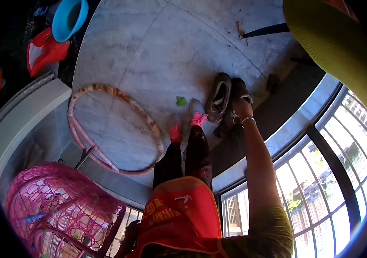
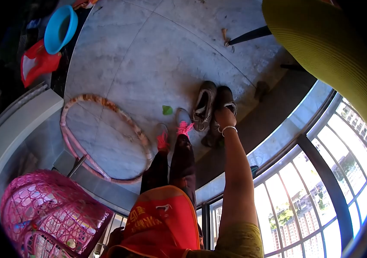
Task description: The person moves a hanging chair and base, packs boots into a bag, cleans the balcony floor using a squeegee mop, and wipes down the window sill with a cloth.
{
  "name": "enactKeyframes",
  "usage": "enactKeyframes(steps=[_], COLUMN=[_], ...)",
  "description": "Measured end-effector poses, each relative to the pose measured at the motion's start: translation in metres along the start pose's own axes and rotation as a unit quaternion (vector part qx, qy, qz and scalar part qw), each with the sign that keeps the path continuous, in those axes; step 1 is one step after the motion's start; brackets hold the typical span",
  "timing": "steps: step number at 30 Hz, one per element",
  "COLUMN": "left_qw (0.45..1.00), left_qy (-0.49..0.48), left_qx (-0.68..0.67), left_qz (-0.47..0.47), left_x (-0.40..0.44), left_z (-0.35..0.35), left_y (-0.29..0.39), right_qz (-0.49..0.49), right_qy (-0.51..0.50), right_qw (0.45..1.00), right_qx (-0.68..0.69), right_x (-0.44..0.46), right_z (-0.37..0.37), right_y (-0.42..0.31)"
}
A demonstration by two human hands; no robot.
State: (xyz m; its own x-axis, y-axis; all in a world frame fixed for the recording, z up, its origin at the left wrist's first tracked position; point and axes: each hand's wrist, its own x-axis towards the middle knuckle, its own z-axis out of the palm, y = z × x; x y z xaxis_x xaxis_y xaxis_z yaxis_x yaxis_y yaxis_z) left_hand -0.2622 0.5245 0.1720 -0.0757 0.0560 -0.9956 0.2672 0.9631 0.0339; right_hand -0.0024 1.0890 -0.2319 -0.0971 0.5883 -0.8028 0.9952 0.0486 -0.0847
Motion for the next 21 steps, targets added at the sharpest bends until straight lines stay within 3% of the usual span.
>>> enactKeyframes(steps=[1, 2, 4, 9, 11, 12, 14, 15, 16, 18, 20, 21], left_qw=[1.000, 0.994, 0.947, 0.968, 0.967, 0.966, 0.964, 0.946, 0.924, 0.923, 0.916, 0.912], left_qy=[-0.001, 0.010, 0.034, 0.050, 0.055, 0.062, 0.039, 0.051, 0.063, 0.058, 0.054, 0.051], left_qx=[-0.003, -0.084, -0.245, -0.200, -0.201, -0.200, -0.226, -0.285, -0.344, -0.356, -0.380, -0.398], left_qz=[-0.001, -0.070, -0.204, -0.145, -0.147, -0.150, -0.135, -0.146, -0.153, -0.131, -0.116, -0.084], left_x=[0.001, 0.004, 0.007, 0.012, 0.021, 0.024, 0.024, 0.023, 0.024, 0.022, 0.026, 0.028], left_z=[0.002, -0.001, -0.004, 0.005, 0.012, 0.015, 0.015, 0.012, 0.011, 0.007, 0.002, 0.002], left_y=[0.005, 0.026, 0.055, 0.055, 0.053, 0.049, 0.049, 0.056, 0.060, 0.065, 0.084, 0.087], right_qz=[0.087, 0.170, 0.176, 0.169, 0.178, 0.176, 0.288, 0.297, 0.267, 0.233, 0.112, 0.089], right_qy=[-0.067, -0.132, -0.116, -0.084, 0.061, 0.056, 0.013, 0.054, 0.014, 0.091, 0.062, 0.082], right_qw=[0.988, 0.951, 0.943, 0.929, 0.969, 0.970, 0.924, 0.891, 0.893, 0.933, 0.975, 0.966], right_qx=[0.111, 0.221, 0.257, 0.317, 0.159, 0.159, 0.251, 0.339, 0.362, 0.261, 0.181, 0.228], right_x=[-0.006, -0.007, -0.005, -0.010, 0.025, 0.031, 0.045, 0.060, 0.068, 0.027, 0.038, 0.017], right_z=[-0.011, -0.015, -0.012, 0.005, 0.054, 0.055, 0.055, 0.074, 0.079, 0.041, 0.068, 0.057], right_y=[-0.010, -0.015, -0.011, -0.036, -0.033, -0.037, -0.042, -0.033, -0.017, -0.024, 0.049, 0.061])
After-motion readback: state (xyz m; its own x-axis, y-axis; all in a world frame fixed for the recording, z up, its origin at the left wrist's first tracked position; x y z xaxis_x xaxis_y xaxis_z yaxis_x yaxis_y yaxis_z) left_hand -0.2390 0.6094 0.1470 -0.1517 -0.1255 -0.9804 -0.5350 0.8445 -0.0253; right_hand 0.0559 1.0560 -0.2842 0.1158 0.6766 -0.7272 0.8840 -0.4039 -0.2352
